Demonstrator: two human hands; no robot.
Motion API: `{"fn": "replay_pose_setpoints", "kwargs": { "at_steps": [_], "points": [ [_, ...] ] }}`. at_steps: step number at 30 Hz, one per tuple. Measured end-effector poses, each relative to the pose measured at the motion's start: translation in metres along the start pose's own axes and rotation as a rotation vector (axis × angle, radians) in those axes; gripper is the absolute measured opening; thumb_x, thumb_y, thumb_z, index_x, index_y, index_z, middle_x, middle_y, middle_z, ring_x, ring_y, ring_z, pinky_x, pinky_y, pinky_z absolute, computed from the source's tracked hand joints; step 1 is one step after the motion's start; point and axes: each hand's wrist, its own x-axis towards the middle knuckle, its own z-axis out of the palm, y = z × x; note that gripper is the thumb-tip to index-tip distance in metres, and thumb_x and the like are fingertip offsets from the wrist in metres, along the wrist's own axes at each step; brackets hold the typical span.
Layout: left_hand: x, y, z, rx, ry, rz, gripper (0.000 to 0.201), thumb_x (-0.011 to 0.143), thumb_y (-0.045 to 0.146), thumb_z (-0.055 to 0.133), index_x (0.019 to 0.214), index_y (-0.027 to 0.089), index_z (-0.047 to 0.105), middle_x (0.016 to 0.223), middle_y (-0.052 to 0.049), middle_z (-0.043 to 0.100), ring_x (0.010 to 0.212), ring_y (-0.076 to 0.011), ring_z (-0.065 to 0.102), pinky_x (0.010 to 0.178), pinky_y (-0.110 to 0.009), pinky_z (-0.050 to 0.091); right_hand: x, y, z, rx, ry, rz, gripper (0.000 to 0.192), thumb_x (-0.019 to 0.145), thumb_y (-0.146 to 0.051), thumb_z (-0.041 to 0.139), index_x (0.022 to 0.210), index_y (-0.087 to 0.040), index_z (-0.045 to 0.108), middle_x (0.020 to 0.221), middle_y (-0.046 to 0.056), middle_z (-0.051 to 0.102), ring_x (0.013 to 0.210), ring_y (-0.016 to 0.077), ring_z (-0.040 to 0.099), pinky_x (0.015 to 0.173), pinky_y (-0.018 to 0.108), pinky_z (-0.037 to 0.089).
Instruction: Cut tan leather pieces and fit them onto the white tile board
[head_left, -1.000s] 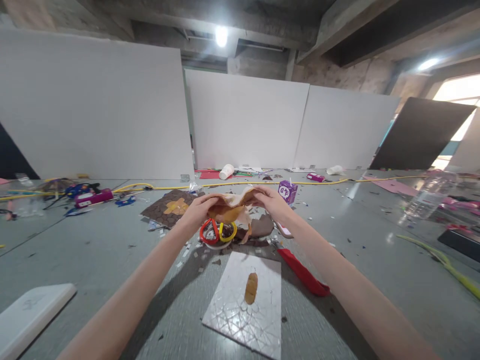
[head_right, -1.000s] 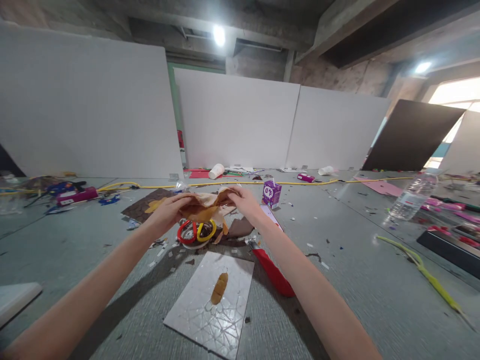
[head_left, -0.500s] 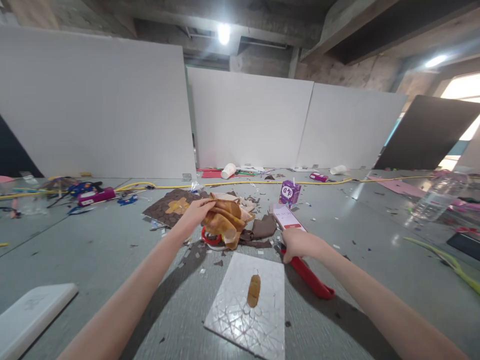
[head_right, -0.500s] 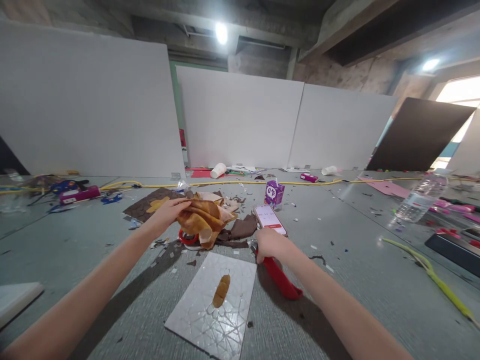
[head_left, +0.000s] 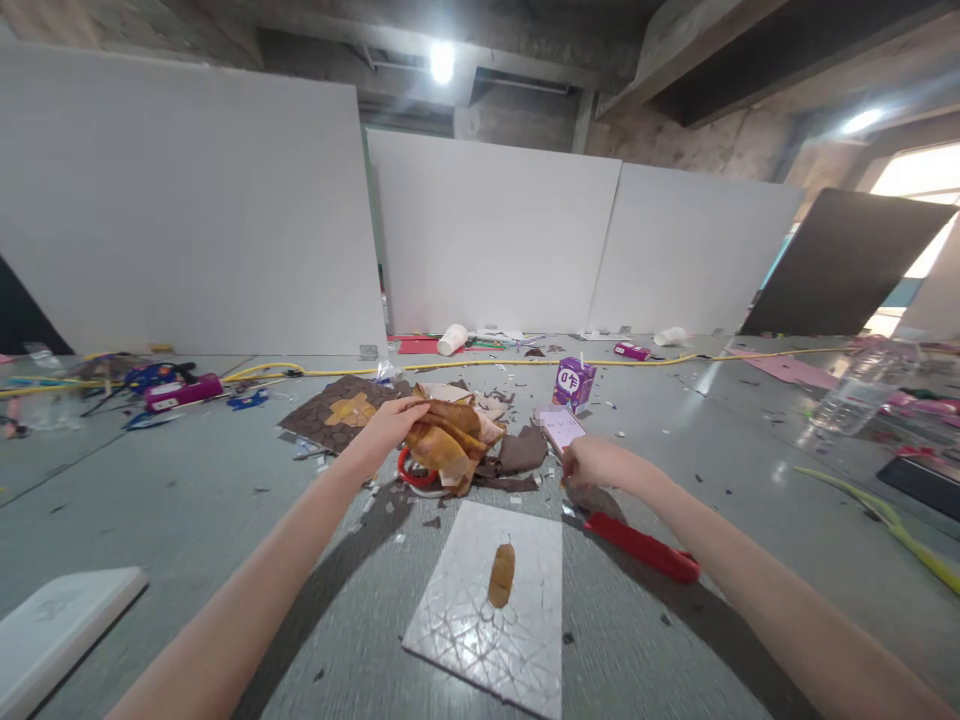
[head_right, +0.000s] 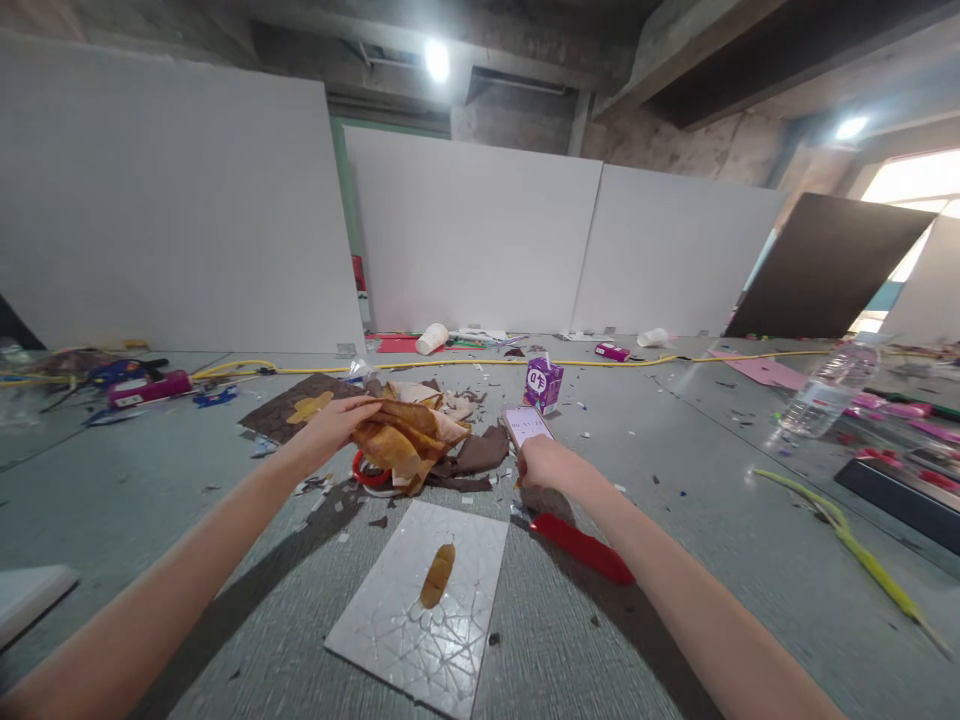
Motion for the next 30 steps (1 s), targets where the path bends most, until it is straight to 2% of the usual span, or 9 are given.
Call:
{"fn": "replay_pose_setpoints", "kwargs": {
  "at_steps": [5,9,14,18,21,25,30],
  "points": [
    [0.001,-0.001,0.0,0.044,-0.005,-0.011,0.03,0.062,0.036,0.054,0.082,0.015,0.062,0.09,-0.008,0.063,0.083,-0.0219,0.055,0.067,-0.029,0.043,0.005,-0.013,0.005,-0.111,0.021,0.023,0.027,0.057,-0.008,0.052,0.079,-0.007,0.066,0.077,0.016,0.064,0.07,0.0232,0.059,0.054,0.024,0.04],
    [0.0,0.0,0.001,0.059,-0.018,-0.014,0.032,0.062,0.036,0.054,0.084,0.015,0.062,0.092,-0.007,0.063,0.086,-0.0223,0.055,0.069,-0.029,0.042,0.007,-0.015,0.006,-0.175,-0.029,0.004,0.026,0.053,-0.005,0.052,0.074,-0.008,0.067,0.073,0.016,0.065,0.067,0.0233,0.06,0.052,0.024,0.039],
    [-0.002,0.001,0.002,0.057,-0.057,-0.021,0.031,0.059,0.037,0.056,0.081,0.015,0.063,0.088,-0.005,0.064,0.083,-0.0214,0.056,0.07,-0.027,0.041,0.003,-0.016,0.001,-0.193,-0.003,-0.054,0.025,0.059,-0.014,0.052,0.079,-0.013,0.067,0.078,0.012,0.065,0.072,0.0214,0.059,0.054,0.023,0.038],
    [-0.002,0.001,0.004,0.045,-0.052,-0.043,0.03,0.055,0.034,0.06,0.078,0.016,0.064,0.086,-0.004,0.065,0.085,-0.0222,0.055,0.071,-0.027,0.04,0.004,-0.022,-0.006,-0.094,0.059,-0.192,0.023,0.062,-0.016,0.05,0.078,-0.017,0.066,0.075,0.006,0.065,0.068,0.0153,0.058,0.054,0.019,0.036],
    [-0.004,0.003,0.006,0.009,-0.066,-0.065,0.031,0.055,0.035,0.061,0.079,0.016,0.064,0.085,-0.005,0.065,0.083,-0.0221,0.056,0.069,-0.027,0.041,0.01,-0.03,-0.01,0.015,0.178,-0.302,0.022,0.064,-0.013,0.047,0.074,-0.016,0.066,0.069,0.004,0.065,0.061,0.0125,0.056,0.052,0.019,0.033],
    [-0.008,0.007,0.008,-0.069,-0.107,-0.089,0.034,0.059,0.041,0.059,0.08,0.015,0.064,0.085,-0.006,0.065,0.078,-0.0212,0.057,0.066,-0.028,0.043,0.023,-0.041,-0.01,0.058,0.359,-0.252,0.022,0.066,-0.015,0.045,0.076,-0.018,0.064,0.071,0.002,0.065,0.063,0.013,0.056,0.054,0.02,0.033],
    [-0.007,0.007,0.004,-0.168,-0.069,-0.121,0.04,0.061,0.045,0.059,0.089,0.016,0.061,0.091,-0.007,0.064,0.082,-0.0202,0.057,0.066,-0.027,0.045,0.039,-0.046,-0.004,0.042,0.401,-0.107,0.017,0.064,-0.013,0.05,0.073,-0.017,0.064,0.077,0.008,0.065,0.072,0.0187,0.057,0.058,0.023,0.036]
  ]
}}
